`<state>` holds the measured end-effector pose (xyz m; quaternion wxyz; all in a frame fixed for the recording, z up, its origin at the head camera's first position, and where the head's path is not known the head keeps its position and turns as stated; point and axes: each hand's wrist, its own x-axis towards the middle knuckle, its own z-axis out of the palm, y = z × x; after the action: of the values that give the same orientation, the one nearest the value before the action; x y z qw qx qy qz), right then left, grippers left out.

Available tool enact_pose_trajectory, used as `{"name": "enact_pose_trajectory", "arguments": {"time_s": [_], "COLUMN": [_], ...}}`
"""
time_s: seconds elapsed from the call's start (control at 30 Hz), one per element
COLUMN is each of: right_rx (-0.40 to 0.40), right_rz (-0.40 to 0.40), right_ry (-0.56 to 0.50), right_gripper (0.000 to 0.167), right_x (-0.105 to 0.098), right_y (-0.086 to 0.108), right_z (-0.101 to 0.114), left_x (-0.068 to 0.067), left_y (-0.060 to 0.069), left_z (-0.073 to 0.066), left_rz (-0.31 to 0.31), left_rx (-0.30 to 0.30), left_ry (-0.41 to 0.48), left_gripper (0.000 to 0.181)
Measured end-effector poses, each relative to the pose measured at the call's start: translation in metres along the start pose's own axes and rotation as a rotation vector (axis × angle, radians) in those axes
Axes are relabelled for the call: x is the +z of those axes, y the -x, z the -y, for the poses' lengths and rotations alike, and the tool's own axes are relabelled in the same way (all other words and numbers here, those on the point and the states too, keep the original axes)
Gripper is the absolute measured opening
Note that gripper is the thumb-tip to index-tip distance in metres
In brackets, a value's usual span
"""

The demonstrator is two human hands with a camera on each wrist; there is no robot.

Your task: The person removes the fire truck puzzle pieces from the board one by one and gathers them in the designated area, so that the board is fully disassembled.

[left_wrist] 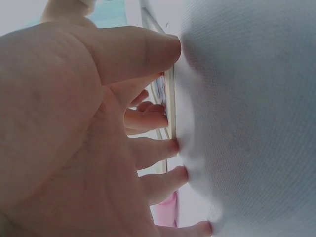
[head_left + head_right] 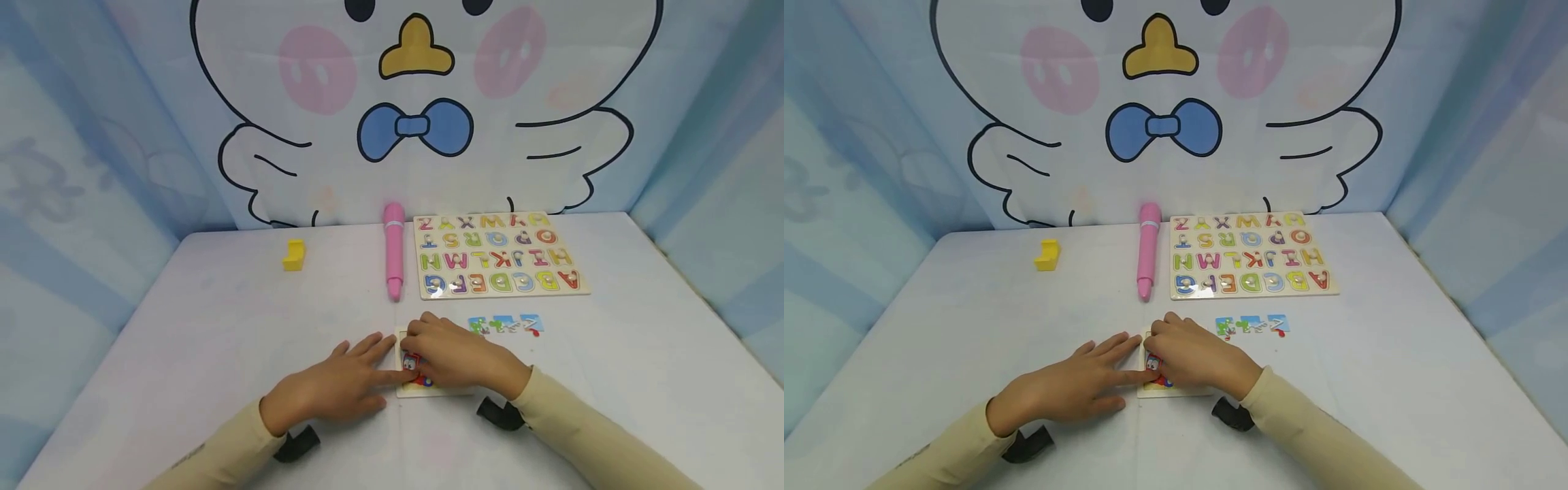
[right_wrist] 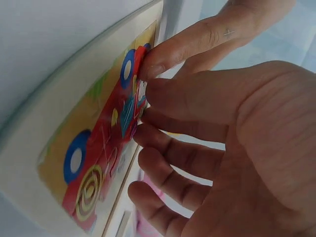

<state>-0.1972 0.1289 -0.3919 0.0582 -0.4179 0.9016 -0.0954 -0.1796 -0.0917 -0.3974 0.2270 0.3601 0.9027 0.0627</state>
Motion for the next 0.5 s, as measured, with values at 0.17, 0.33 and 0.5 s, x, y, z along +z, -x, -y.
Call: {"name": "enact_pose_trajectory", "arguments": {"time_s": [0.17, 0.33, 0.5], "right_rx": [0.053, 0.078, 0.107], "right_rz": [-0.011, -0.042, -0.046], "right_ry": [-0.088, -0.139, -0.175], "right_gripper": [0.007, 0.008, 0.017], "right_x": [0.003, 0.008, 0.012], "right_y": [-0.004, -0.009, -0.010], "right_z": [0.000, -0.002, -0.004], "left_x": [-0.001, -0.001, 0.000], "left_y": [0.000, 0.001, 0.000], "left_z": [-0.001, 0.000, 0.000], "left_rz": [-0.006, 0.005, -0.002], "left_rx": [0.010, -0.003, 0.004], "left_ry": [-0.013, -0.001, 0.008], "left_gripper": [0.055, 0.056, 0.055]}}
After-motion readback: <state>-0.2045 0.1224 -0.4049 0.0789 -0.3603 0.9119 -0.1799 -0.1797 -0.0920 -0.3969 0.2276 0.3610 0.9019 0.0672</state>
